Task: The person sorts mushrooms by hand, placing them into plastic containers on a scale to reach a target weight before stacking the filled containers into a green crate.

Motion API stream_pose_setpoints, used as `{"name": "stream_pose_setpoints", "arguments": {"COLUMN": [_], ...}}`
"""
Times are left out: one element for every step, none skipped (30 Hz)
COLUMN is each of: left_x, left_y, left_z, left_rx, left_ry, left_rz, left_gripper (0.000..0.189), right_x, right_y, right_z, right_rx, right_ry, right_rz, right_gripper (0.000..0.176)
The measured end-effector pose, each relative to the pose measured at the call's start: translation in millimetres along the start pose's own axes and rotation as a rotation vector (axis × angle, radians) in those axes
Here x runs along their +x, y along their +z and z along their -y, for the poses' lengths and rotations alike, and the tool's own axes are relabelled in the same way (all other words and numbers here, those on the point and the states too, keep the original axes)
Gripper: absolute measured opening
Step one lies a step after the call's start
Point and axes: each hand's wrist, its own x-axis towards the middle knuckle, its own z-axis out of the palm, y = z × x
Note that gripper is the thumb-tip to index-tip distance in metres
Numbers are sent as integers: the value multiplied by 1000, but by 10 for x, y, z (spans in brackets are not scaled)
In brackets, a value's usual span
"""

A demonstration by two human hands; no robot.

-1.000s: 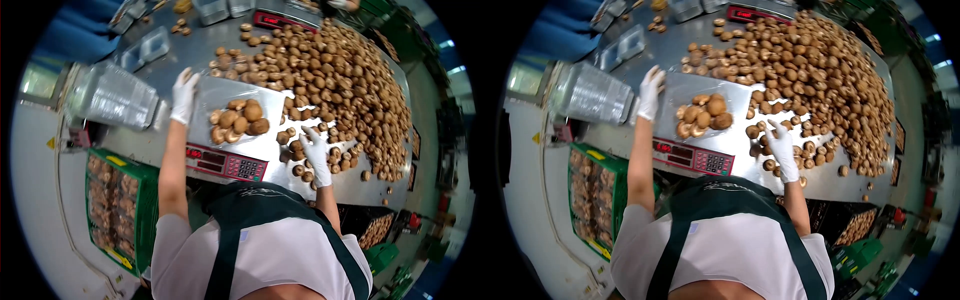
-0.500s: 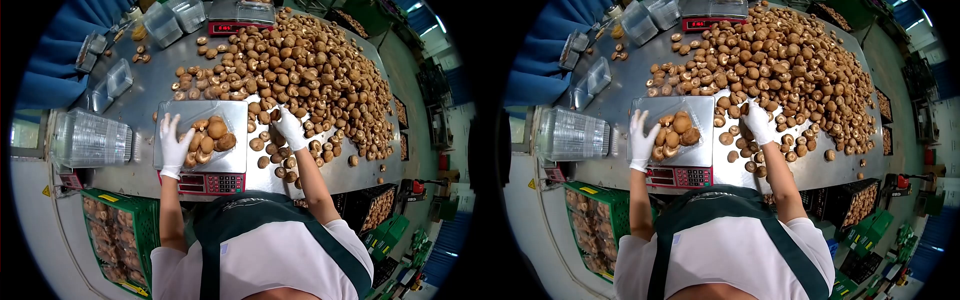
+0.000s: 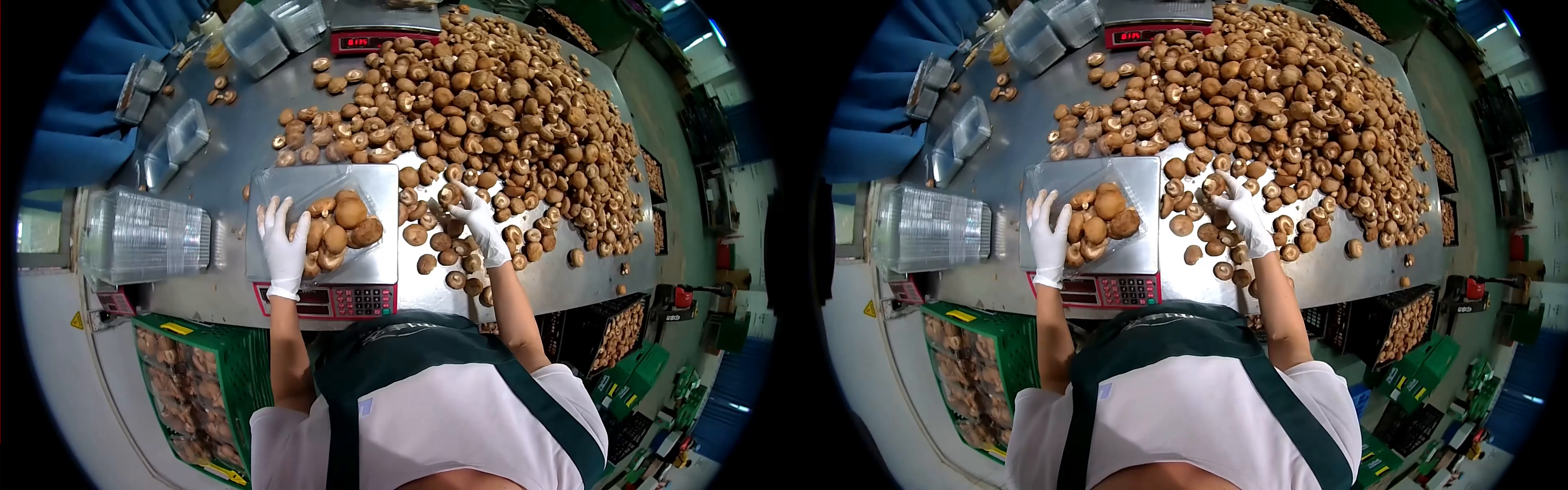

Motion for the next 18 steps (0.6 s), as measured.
{"name": "stream_pose_setpoints", "arguments": {"left_x": [-2, 2, 4, -2, -5, -8, -6, -5, -10, -12, -11, -10, -11, -12, -14, -15, -14, -16], "left_y": [1, -2, -7, -13, -28, -28, -30, -32, -32, -27, -25, -26, -28, -32, -34, -33, -33, -31], "left_z": [7, 6, 6, -3, -30, -37, -39, -39, -30, -16, -14, -21, -29, -33, -36, -39, -39, -31], "left_rx": [-2, -7, -8, -9, -16, -19, -19, -20, -22, -29, -35, -38, -45, -51, -51, -48, -45, -45], "left_ry": [3, 12, 4, -4, -11, -5, -14, -23, -17, -22, -28, -24, -33, -43, -41, -38, -35, -33], "left_rz": [4, 6, 11, 16, 22, 22, 27, 31, 31, 31, 30, 27, 28, 30, 27, 25, 23, 19], "left_gripper": [40, 40, 40, 39, 39, 39, 39, 39, 39, 39, 39, 39, 38, 38, 38, 38, 38, 38], "right_x": [1, -4, -3, 0, 9, 13, 10, 4, 51, 87, 134, 160, 184, 298, 408, 503, 588, 777], "right_y": [-4, -3, 10, 29, 44, 74, 105, 138, 138, 151, 124, 143, 177, 110, 41, 9, -12, -139], "right_z": [3, 11, 8, 1, 7, 42, 85, 138, 93, 52, 43, 154, 319, 261, 262, 318, 381, 291], "right_rx": [-10, -159, -292, -425, -464, -504, -572, -641, -647, -701, -703, -703, -767, -911, -994, -1076, -1159, -1319], "right_ry": [-5, -3, -5, -6, 1, 8, -1, -10, -17, -157, -102, -48, 16, -118, -185, -253, -261, -300], "right_rz": [-3, -26, -58, -89, -84, -78, -75, -70, -55, -99, -142, -184, -265, -349, -408, -466, -530, -540], "right_gripper": [58, 59, 59, 60, 61, 62, 63, 63, 65, 64, 61, 57, 49, 42, 41, 40, 33, 33]}}
